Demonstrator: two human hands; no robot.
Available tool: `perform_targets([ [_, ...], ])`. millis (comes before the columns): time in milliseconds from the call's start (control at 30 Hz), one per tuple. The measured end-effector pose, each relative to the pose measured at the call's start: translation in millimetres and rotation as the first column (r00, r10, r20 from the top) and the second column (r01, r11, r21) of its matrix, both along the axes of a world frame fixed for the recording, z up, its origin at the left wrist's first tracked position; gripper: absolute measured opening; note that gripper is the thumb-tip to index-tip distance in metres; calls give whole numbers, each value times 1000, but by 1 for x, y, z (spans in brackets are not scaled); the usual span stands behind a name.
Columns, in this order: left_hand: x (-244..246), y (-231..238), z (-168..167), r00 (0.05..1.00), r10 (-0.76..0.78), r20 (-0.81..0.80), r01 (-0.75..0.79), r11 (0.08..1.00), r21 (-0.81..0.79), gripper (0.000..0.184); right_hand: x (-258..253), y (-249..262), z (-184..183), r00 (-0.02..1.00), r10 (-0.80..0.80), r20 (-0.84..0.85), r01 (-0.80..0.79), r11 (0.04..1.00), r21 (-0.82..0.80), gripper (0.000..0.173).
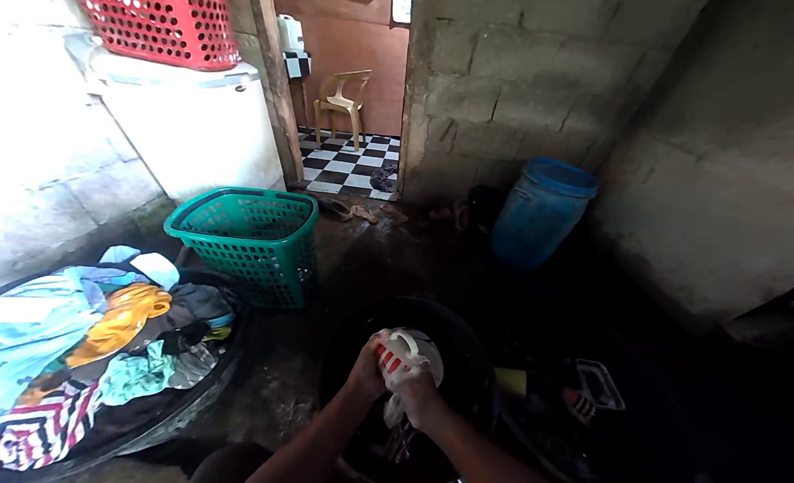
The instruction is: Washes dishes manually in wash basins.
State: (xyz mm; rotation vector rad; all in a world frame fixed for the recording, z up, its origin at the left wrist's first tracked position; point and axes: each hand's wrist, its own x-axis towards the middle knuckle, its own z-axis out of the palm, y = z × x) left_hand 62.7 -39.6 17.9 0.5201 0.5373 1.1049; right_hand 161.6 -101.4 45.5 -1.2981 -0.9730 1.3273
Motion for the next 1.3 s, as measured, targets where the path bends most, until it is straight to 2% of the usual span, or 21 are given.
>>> perform_targets([
  [33, -2, 1, 2, 998, -44, -36, 43, 999, -18, 43, 2, -1, -5, 972, 21, 235, -41, 996, 81, 40],
  [100, -10, 7, 7, 975, -174, -136, 168, 985, -48, 39, 12, 0, -16, 672, 49, 739, -263, 949, 175, 44],
  [167, -18, 14, 9, 926, -262, -272, 245, 965, -93, 31, 29, -1, -20, 258, 69, 964, -525, 848, 80, 32],
  [200, -20, 15, 8, 906, -271, -325, 246, 962, -115, 26, 35, -2, -21, 147, 28, 989, -606, 793, 68, 25],
  [333, -5, 8, 3, 888, -85, -452, 14, 987, -159, 25, 33, -9, -28, 69, -55, 996, -676, 731, 87, 20],
  [433, 2, 2, 3, 938, 14, -347, -73, 985, -159, 23, 22, -10, -14, 241, 229, 943, -620, 784, -32, 33],
  [500, 1, -1, 7, 975, 27, -222, -55, 991, -123, 29, 16, -5, -3, 654, 298, 695, -448, 893, 39, 44],
  [567, 2, -2, 6, 991, 65, -120, -73, 995, -61, 34, 10, -3, 10, 969, 182, 165, -183, 983, -8, 31],
  [600, 2, -3, 5, 993, 75, -93, -78, 996, -38, 35, 10, -3, 19, 991, 104, -79, -113, 986, -121, 24],
  [667, 3, -4, 6, 992, 81, -99, -83, 996, -22, 35, 9, -1, 26, 966, -42, -257, -16, 975, -219, 18],
  [733, 4, -4, 7, 989, 70, -134, -74, 997, -26, 33, 9, -4, 14, 999, 5, -43, -8, 997, -70, 25],
  [767, 3, -3, 8, 986, 57, -157, -65, 997, -49, 31, 9, -4, 1, 974, 40, 223, -55, 997, 58, 32],
  [867, 1, 1, 12, 971, -3, -239, -46, 978, -202, 28, 18, -4, -22, 428, 107, 897, -455, 884, 112, 37],
  [933, 0, 1, 6, 968, -32, -247, -34, 966, -257, 26, 25, -3, -27, 103, 80, 991, -611, 792, 0, 28],
  [967, 1, 0, 3, 969, -28, -247, -39, 963, -266, 25, 26, -3, -28, 49, 92, 995, -640, 767, -39, 28],
  [1033, 3, -1, 2, 964, -22, -266, -47, 967, -249, 20, 23, -5, -24, 123, 215, 969, -631, 771, -91, 34],
  [1100, 3, -3, 6, 967, -21, -256, -27, 983, -183, 21, 15, -4, -17, 473, 272, 838, -504, 864, 4, 44],
  [1167, 0, -5, 4, 986, -1, -166, -10, 998, -64, 26, 5, -2, -11, 888, 140, 438, -222, 965, 142, 39],
  [1200, 0, -5, 2, 995, 12, -94, -14, 1000, -21, 30, 1, -2, -1, 987, 92, 135, -102, 993, 66, 32],
  [1233, 1, -6, 2, 999, 35, -36, -35, 999, -1, 31, -1, -1, 9, 994, 22, -105, -26, 999, -44, 25],
  [1300, 3, -6, 2, 998, 57, -8, -57, 998, 22, 32, -2, 1, 13, 965, -66, -254, 33, 990, -134, 21],
])
